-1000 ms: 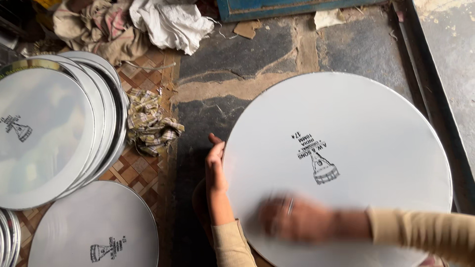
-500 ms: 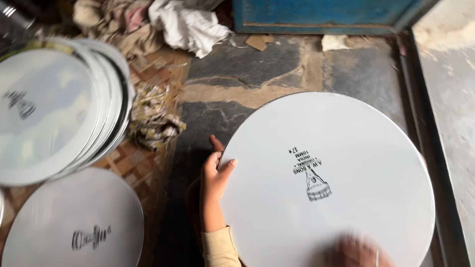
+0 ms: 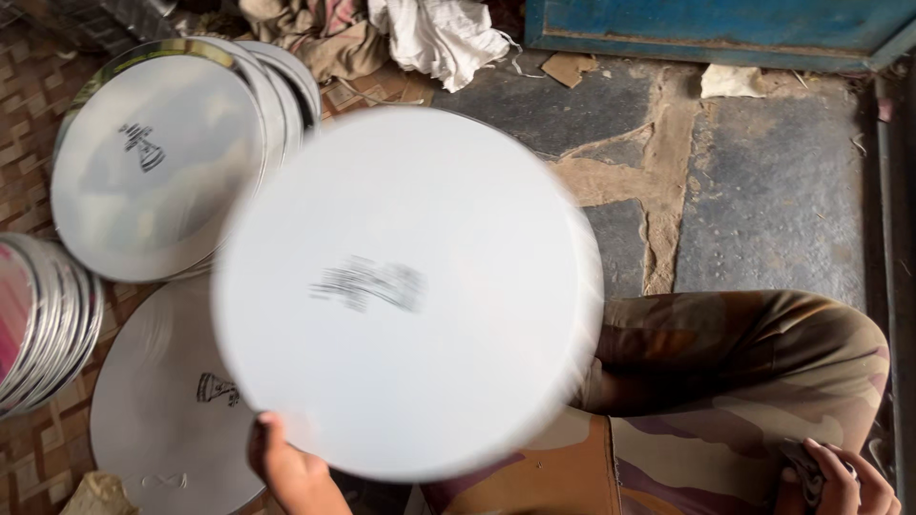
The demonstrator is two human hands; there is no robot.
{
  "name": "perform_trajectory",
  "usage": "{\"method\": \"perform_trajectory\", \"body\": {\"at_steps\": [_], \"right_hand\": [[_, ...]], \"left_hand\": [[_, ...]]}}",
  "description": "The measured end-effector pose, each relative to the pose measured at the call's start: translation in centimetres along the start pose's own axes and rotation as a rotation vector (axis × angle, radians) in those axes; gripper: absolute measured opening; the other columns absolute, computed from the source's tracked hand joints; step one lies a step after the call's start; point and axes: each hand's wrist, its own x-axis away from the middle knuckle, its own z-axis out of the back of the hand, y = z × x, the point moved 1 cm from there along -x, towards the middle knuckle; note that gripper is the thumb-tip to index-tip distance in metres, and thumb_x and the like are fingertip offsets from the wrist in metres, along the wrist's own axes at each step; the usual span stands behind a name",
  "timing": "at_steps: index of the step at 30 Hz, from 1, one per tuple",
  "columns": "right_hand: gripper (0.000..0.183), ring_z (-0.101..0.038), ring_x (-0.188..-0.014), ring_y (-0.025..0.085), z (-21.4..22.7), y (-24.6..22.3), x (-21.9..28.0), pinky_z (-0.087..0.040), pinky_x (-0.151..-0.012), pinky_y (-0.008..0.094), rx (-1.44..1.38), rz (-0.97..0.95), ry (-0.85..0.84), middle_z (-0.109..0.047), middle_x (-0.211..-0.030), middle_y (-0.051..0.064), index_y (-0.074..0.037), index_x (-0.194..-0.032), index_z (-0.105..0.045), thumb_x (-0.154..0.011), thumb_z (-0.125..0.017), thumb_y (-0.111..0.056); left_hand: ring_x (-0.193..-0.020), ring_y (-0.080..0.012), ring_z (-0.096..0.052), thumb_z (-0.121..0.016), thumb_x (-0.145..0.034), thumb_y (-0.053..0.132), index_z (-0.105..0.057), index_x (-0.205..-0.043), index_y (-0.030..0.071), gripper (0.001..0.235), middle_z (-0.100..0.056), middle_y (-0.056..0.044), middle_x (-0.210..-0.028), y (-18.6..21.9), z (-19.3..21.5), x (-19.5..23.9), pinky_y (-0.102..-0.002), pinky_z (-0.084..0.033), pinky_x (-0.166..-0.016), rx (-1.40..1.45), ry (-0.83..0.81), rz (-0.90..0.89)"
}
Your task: The person sits on the floor and wipes the surfaces of several round metal lids using a cloth. They handle plain white lids and lids with printed animal designs, wiping each one individually and placing them into separate stacks.
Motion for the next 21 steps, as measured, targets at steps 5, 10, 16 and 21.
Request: {"method": "perform_trajectory", "body": {"at_steps": [5, 10, 16, 21], "right_hand": [[0.049, -0.072, -0.096, 0.023, -1.4, 2.7, -2.9, -0.062, -0.087, 0.032, -0.240, 0.048, -0.202, -0.070, -0.104, 0.010, -0.009, -0.126, -0.070, -0.082, -0.082, -0.027], [0.035, -0.064, -0.107, 0.020, -0.6, 0.2, -0.4, -0.055, -0.098, 0.031, -0.145, -0.058, 0.008, -0.062, -0.112, 0.008, -0.011, -0.124, -0.067, -0.092, -0.076, -0.022], [0.028, -0.056, -0.118, 0.018, 0.7, -1.6, 0.5, -0.049, -0.108, 0.029, -0.085, -0.093, 0.029, -0.056, -0.118, 0.007, -0.012, -0.123, -0.064, -0.096, -0.067, -0.018], [0.029, -0.059, -0.111, 0.021, 0.4, -1.2, -2.6, -0.050, -0.104, 0.027, -0.224, -0.014, 0.081, -0.059, -0.112, 0.005, -0.010, -0.124, -0.063, -0.101, -0.069, -0.026]], "left_hand": [[-0.098, -0.0154, -0.067, -0.065, -0.096, 0.020, -0.058, -0.119, 0.007, 0.027, -0.066, -0.003, -0.115, 0.2, 0.2, -6.7, -0.041, -0.059, -0.086, 0.116, 0.106, -0.108], [-0.074, -0.0195, -0.055, -0.071, -0.095, 0.014, -0.046, -0.120, 0.014, 0.035, -0.061, -0.008, -0.105, -2.6, -4.9, -13.3, -0.037, -0.044, -0.066, 0.042, 0.272, -0.157], [-0.083, -0.0221, -0.066, -0.068, -0.095, 0.018, -0.041, -0.116, 0.010, 0.036, -0.061, -0.009, -0.110, -3.4, -7.9, -14.9, -0.036, -0.061, -0.068, 0.060, 0.339, -0.029], [-0.086, -0.0261, -0.059, -0.068, -0.101, 0.014, -0.054, -0.122, -0.002, 0.030, -0.063, -0.017, -0.113, -4.1, -7.5, -17.9, -0.035, -0.052, -0.065, 0.275, 0.346, 0.012]]}}
